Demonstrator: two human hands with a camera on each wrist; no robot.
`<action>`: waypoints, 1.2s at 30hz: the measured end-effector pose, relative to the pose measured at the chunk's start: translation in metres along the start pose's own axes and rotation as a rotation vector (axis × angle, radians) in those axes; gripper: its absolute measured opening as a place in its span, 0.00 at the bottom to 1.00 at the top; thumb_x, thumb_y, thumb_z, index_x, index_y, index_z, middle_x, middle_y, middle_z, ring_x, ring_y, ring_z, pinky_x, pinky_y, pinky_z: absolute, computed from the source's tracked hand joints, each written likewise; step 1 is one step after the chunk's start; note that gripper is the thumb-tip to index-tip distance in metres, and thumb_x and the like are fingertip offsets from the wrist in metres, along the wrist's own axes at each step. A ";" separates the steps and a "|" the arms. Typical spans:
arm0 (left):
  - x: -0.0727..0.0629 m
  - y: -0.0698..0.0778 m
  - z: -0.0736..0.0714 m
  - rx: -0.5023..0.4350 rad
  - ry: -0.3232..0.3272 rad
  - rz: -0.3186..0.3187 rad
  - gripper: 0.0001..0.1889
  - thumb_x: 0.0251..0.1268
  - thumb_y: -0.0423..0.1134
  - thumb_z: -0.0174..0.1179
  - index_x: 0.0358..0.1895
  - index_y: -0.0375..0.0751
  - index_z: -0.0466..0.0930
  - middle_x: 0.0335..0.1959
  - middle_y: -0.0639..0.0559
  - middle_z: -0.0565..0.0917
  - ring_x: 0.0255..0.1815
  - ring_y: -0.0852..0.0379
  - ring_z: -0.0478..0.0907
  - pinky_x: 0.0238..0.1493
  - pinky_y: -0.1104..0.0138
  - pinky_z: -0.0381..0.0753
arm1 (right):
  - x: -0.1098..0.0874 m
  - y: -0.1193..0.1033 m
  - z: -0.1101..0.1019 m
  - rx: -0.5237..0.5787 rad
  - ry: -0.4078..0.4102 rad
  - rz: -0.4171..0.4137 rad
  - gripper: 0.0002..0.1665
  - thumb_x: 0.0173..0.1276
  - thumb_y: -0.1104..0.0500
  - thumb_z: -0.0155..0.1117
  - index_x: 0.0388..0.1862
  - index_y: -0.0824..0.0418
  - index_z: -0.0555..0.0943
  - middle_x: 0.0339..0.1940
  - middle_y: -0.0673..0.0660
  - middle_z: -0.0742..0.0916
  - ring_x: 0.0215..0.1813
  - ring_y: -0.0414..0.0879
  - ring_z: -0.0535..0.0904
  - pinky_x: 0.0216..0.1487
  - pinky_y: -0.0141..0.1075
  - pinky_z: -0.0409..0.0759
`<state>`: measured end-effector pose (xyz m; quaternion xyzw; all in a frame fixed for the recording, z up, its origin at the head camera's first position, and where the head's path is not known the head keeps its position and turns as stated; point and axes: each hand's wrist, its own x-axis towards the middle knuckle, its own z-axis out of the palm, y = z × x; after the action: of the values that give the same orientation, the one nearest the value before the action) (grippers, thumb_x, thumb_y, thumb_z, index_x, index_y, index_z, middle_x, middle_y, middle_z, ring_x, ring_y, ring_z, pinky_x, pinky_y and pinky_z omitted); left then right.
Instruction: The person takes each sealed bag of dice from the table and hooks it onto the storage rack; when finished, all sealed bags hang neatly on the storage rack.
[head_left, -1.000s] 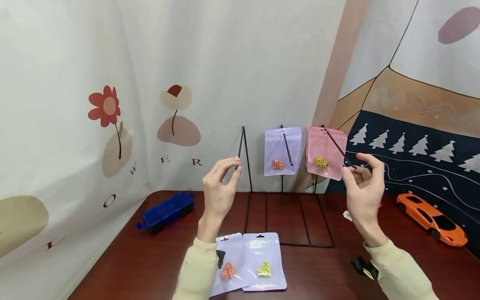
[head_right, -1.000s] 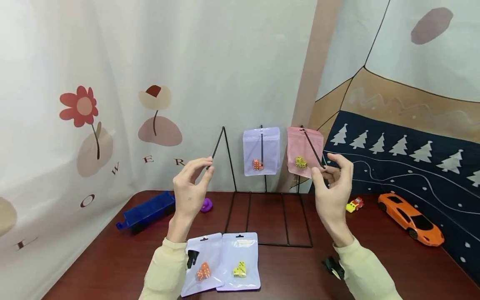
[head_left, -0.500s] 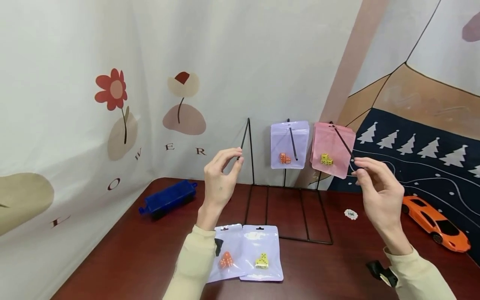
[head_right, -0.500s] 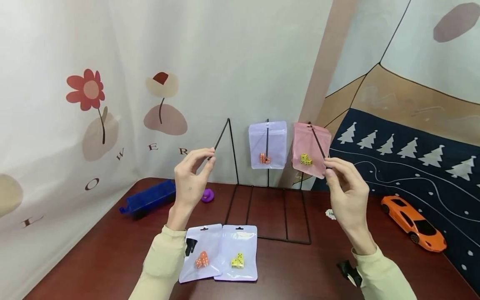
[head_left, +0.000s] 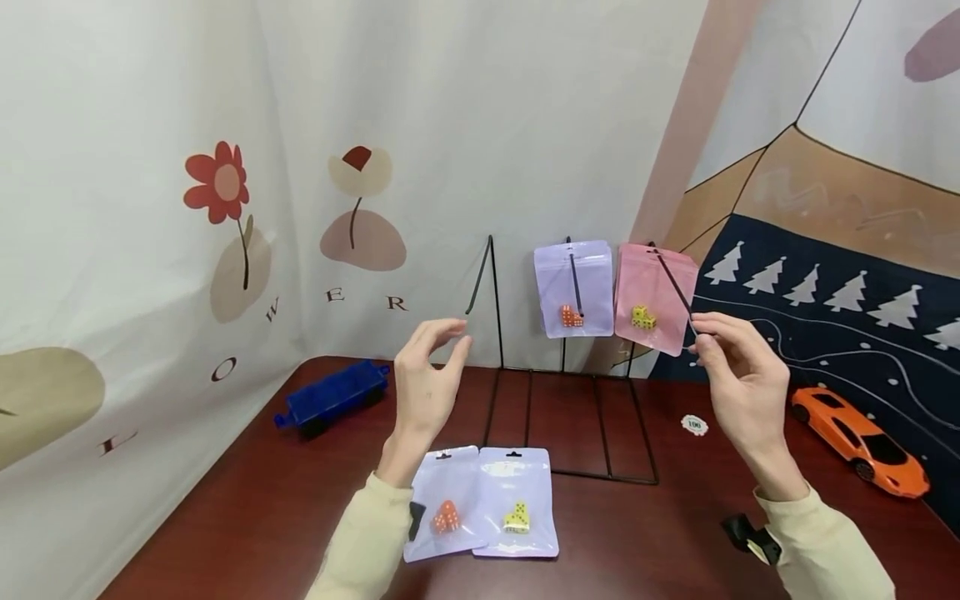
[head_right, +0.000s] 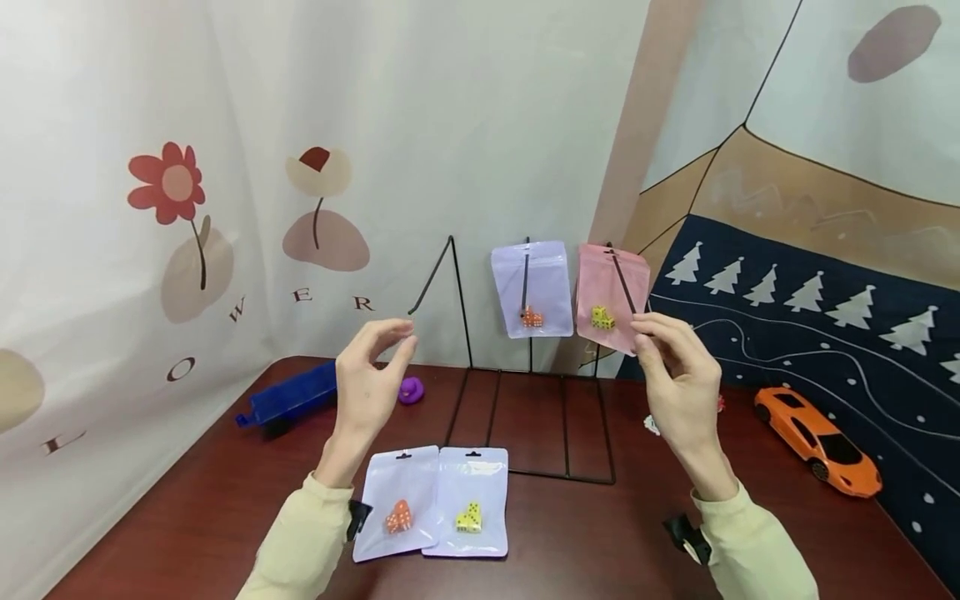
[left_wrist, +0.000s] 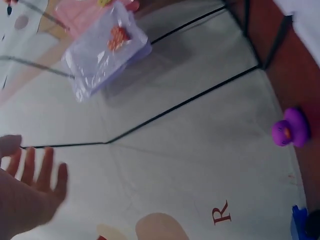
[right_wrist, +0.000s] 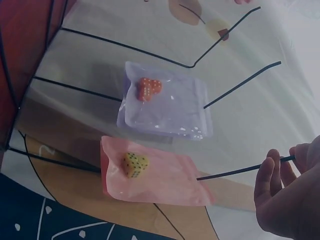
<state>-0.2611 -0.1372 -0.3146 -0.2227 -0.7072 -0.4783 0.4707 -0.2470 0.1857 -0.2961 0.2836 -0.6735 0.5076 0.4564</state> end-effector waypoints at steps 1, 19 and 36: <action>-0.004 0.002 -0.003 0.030 -0.017 -0.040 0.08 0.59 0.30 0.65 0.42 0.39 0.84 0.39 0.51 0.83 0.41 0.55 0.80 0.49 0.65 0.80 | 0.000 -0.003 0.000 0.006 -0.001 -0.002 0.12 0.62 0.83 0.54 0.44 0.82 0.78 0.46 0.66 0.81 0.35 0.40 0.78 0.36 0.23 0.78; -0.076 -0.001 -0.068 0.406 -0.394 -0.380 0.05 0.58 0.32 0.66 0.36 0.45 0.84 0.28 0.61 0.78 0.30 0.62 0.73 0.32 0.67 0.76 | 0.005 -0.011 0.002 0.011 -0.033 -0.026 0.12 0.60 0.84 0.55 0.42 0.80 0.79 0.44 0.69 0.80 0.30 0.42 0.75 0.31 0.22 0.76; -0.095 -0.023 -0.102 0.402 -0.779 -0.707 0.02 0.57 0.35 0.65 0.33 0.42 0.82 0.30 0.54 0.82 0.32 0.57 0.77 0.33 0.62 0.79 | 0.008 -0.011 -0.008 0.007 -0.069 -0.051 0.12 0.60 0.83 0.55 0.42 0.79 0.79 0.44 0.70 0.80 0.30 0.39 0.75 0.30 0.21 0.75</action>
<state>-0.1892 -0.2246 -0.3984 -0.0382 -0.9376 -0.3452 0.0188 -0.2388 0.1901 -0.2843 0.3194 -0.6796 0.4882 0.4448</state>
